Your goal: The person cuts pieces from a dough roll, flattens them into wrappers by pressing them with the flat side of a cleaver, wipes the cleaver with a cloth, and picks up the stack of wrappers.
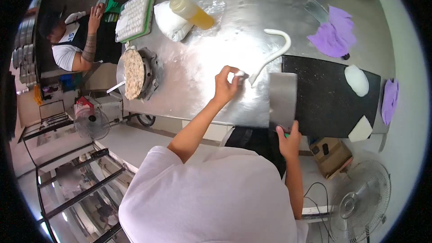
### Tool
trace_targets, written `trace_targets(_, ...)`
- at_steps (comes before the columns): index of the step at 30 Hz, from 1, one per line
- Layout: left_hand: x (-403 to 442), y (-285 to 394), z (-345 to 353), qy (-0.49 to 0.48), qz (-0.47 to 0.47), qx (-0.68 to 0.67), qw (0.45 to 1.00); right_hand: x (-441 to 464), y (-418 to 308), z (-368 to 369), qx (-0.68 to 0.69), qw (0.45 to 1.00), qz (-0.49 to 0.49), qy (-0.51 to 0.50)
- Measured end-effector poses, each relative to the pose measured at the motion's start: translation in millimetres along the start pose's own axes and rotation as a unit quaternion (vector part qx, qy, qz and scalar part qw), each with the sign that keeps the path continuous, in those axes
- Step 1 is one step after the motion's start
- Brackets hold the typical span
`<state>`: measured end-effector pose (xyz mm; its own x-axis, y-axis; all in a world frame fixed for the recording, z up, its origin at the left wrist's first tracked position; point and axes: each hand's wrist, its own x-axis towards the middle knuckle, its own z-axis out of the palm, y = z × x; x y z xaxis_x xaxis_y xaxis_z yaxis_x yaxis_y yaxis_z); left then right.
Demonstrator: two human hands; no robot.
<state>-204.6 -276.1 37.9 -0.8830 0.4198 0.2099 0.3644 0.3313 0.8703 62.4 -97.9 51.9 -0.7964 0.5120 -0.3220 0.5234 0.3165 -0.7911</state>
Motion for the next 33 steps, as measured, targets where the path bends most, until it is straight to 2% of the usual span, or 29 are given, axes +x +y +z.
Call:
trace_targets(1, 4.7, 16.8, 11.7, -0.026, -0.044, -0.025, 0.998, -9.0, 5.5, -9.8, 0.041, 0.997, 0.030, 0.056)
trace_targets(2, 7.6, 34.7, 28.5, -0.048, 0.017, -0.044, 0.998, -17.5, 12.2, -20.6, 0.043, 0.996, 0.039, 0.065)
trace_targets(3, 10.9, 57.2, 44.6, -0.136, 0.039, -0.048, 0.989, -27.8, 12.5, -38.3, 0.102, 0.989, 0.022, 0.105)
trace_targets(4, 11.7, 76.5, 67.6, -0.232, 0.064, -0.060, 0.969, -42.3, 18.7, -56.5, 0.154, 0.975, 0.012, 0.156)
trace_targets(5, 11.2, 88.9, 98.2, -0.330, 0.113, -0.075, 0.934, -54.5, 40.1, -67.3, 0.192, 0.961, 0.076, 0.183)
trace_targets(6, 6.6, 92.8, 134.0, -0.409, 0.179, -0.084, 0.891, -65.4, 59.2, -77.7, 0.178, 0.955, 0.071, 0.224)
trace_targets(7, -1.6, 100.0, 165.3, -0.458, 0.223, -0.036, 0.860, -76.0, 73.6, -90.0, 0.162, 0.948, 0.064, 0.265)
trace_targets(8, -9.5, 107.5, 194.4, -0.496, 0.270, 0.016, 0.825, -89.2, 79.1, -105.9, 0.155, 0.938, 0.088, 0.299)
trace_targets(10, -20.5, 109.9, 249.2, -0.509, 0.336, 0.195, 0.768, -105.3, 86.1, -127.7, 0.217, 0.905, 0.162, 0.328)
trace_targets(11, -11.8, 118.9, 267.5, -0.565, 0.281, 0.231, 0.741, -111.3, 99.0, -133.2, 0.224, 0.894, 0.177, 0.345)
trace_targets(12, -0.7, 135.8, 270.6, -0.591, 0.272, 0.277, 0.707, -116.3, 112.5, -133.7, 0.219, 0.885, 0.184, 0.368)
trace_targets(15, 6.7, 163.0, 280.3, -0.595, 0.277, 0.365, 0.660, -133.4, 133.0, -133.6, 0.253, 0.857, 0.189, 0.408)
trace_targets(17, 1.9, 165.3, 279.3, -0.606, 0.266, 0.368, 0.653, -133.5, 144.5, -133.6, 0.285, 0.835, 0.184, 0.433)
trace_targets(18, 5.7, 168.5, 282.9, -0.609, 0.274, 0.370, 0.646, -130.6, 148.7, -136.3, 0.251, 0.848, 0.172, 0.434)
trace_targets(20, 10.4, 174.9, 295.9, -0.676, 0.190, 0.297, 0.648, -127.9, 156.9, -145.0, 0.219, 0.854, 0.167, 0.441)
trace_targets(21, 0.5, 175.7, 298.8, -0.635, 0.192, 0.264, 0.700, -120.9, 148.7, -157.0, 0.261, 0.848, 0.167, 0.431)
trace_targets(22, -19.1, 161.0, 306.1, -0.637, 0.195, 0.265, 0.697, -112.3, 146.9, -167.4, 0.303, 0.840, 0.163, 0.419)
trace_targets(23, -45.4, 134.0, 316.7, -0.517, 0.258, 0.256, 0.775, -103.4, 157.6, -171.8, 0.341, 0.843, 0.110, 0.402)
trace_targets(24, -62.3, 120.8, 319.5, -0.385, 0.314, 0.240, 0.834, -92.1, 163.8, -172.8, 0.343, 0.841, 0.112, 0.403)
trace_targets(25, -63.6, 143.2, 314.4, -0.451, 0.296, 0.297, 0.788, -79.8, 170.2, -175.0, 0.379, 0.819, 0.051, 0.427)
trace_targets(26, -58.3, 147.6, 320.3, -0.451, 0.294, 0.296, 0.789, -67.0, 177.5, -180.2, 0.411, 0.793, -0.010, 0.450)
trace_targets(27, -52.9, 148.4, 322.6, -0.452, 0.290, 0.284, 0.794, -59.6, 183.9, -181.9, 0.385, 0.805, -0.019, 0.451)
trace_targets(28, -53.9, 147.3, 316.1, -0.454, 0.277, 0.277, 0.800, -57.4, 189.3, -179.0, 0.386, 0.810, -0.010, 0.441)
trace_targets(30, -46.7, 137.7, 316.9, -0.457, 0.285, 0.242, 0.807, -30.4, 215.9, -180.3, 0.361, 0.805, 0.105, 0.458)
trace_targets(31, -46.8, 135.9, 313.9, -0.465, 0.283, 0.218, 0.810, -22.1, 263.1, -168.0, 0.231, 0.851, 0.180, 0.435)
trace_targets(32, -49.9, 133.0, 308.4, -0.478, 0.274, 0.196, 0.811, -20.4, 254.9, -171.6, 0.232, 0.855, 0.186, 0.425)
trace_targets(33, -49.6, 130.0, 309.5, -0.466, 0.303, 0.173, 0.813, -19.9, 240.4, -185.8, 0.210, 0.857, 0.204, 0.425)
